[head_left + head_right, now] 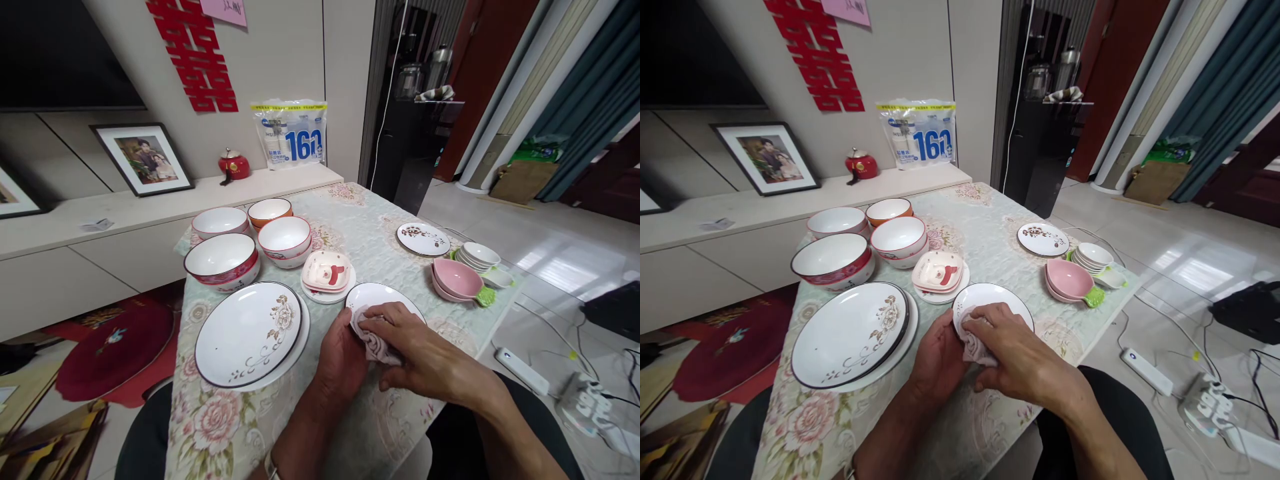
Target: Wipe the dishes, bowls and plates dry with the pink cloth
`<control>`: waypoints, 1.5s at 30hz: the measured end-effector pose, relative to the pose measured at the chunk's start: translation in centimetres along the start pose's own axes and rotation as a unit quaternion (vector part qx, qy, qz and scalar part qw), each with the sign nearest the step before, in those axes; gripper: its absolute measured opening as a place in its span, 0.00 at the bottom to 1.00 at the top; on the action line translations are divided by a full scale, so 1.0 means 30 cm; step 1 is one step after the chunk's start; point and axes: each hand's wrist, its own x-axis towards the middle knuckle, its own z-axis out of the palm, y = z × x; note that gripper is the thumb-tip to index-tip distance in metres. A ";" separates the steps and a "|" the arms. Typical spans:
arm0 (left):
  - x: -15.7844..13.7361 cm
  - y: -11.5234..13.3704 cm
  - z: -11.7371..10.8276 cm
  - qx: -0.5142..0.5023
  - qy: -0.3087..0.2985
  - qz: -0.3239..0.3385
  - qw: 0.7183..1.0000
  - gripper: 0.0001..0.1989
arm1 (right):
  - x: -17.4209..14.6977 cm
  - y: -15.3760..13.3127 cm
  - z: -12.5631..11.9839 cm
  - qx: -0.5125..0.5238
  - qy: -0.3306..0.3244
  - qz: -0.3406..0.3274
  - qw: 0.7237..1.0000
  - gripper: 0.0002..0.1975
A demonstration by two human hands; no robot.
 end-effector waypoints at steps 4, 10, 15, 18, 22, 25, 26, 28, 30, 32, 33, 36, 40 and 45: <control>0.007 0.001 0.007 0.009 -0.011 0.006 1.000 0.19 | -0.004 -0.026 0.038 -0.094 0.032 0.027 0.995 0.31; 0.011 0.004 -0.010 0.020 0.005 0.037 0.999 0.19 | -0.015 -0.056 0.022 -0.208 0.063 0.023 0.976 0.26; 0.006 0.007 -0.010 0.013 0.019 0.032 0.999 0.18 | -0.025 -0.032 -0.016 -0.164 0.161 -0.031 0.973 0.29; 0.011 0.006 -0.022 0.015 0.023 0.045 0.999 0.19 | -0.030 -0.021 -0.047 -0.084 0.236 -0.041 0.967 0.26; 0.022 -0.004 -0.062 0.030 0.067 0.045 0.996 0.22 | -0.044 0.005 -0.091 0.057 0.350 0.037 0.934 0.15; 0.023 -0.011 -0.066 0.040 0.078 0.068 0.994 0.20 | -0.050 0.046 -0.114 0.217 0.411 0.110 0.879 0.18; 0.020 -0.012 -0.059 0.052 0.069 0.078 0.993 0.19 | -0.048 0.060 -0.118 0.270 0.418 0.127 0.858 0.20; 0.011 -0.011 -0.039 0.084 0.029 0.089 0.992 0.19 | -0.039 0.083 -0.121 0.364 0.408 0.144 0.825 0.22; -0.001 -0.006 -0.021 0.099 -0.010 0.090 0.991 0.21 | -0.025 0.096 -0.117 0.439 0.373 0.152 0.803 0.24; -0.009 0.001 -0.013 0.098 -0.021 0.082 0.992 0.24 | -0.010 0.105 -0.106 0.495 0.336 0.164 0.784 0.25; -0.012 0.004 -0.013 0.096 -0.018 0.078 0.992 0.26 | -0.003 0.110 -0.099 0.512 0.322 0.173 0.778 0.25; -0.016 0.014 -0.021 0.093 0.009 0.073 0.993 0.28 | 0.015 0.139 -0.077 0.485 0.318 0.188 0.793 0.24; -0.016 0.016 -0.028 0.101 0.057 0.076 0.990 0.28 | 0.039 0.188 -0.049 0.225 0.350 0.153 0.896 0.20; -0.020 0.005 -0.027 0.127 0.078 0.065 0.987 0.28 | 0.073 0.216 -0.005 -0.034 0.332 0.100 0.937 0.19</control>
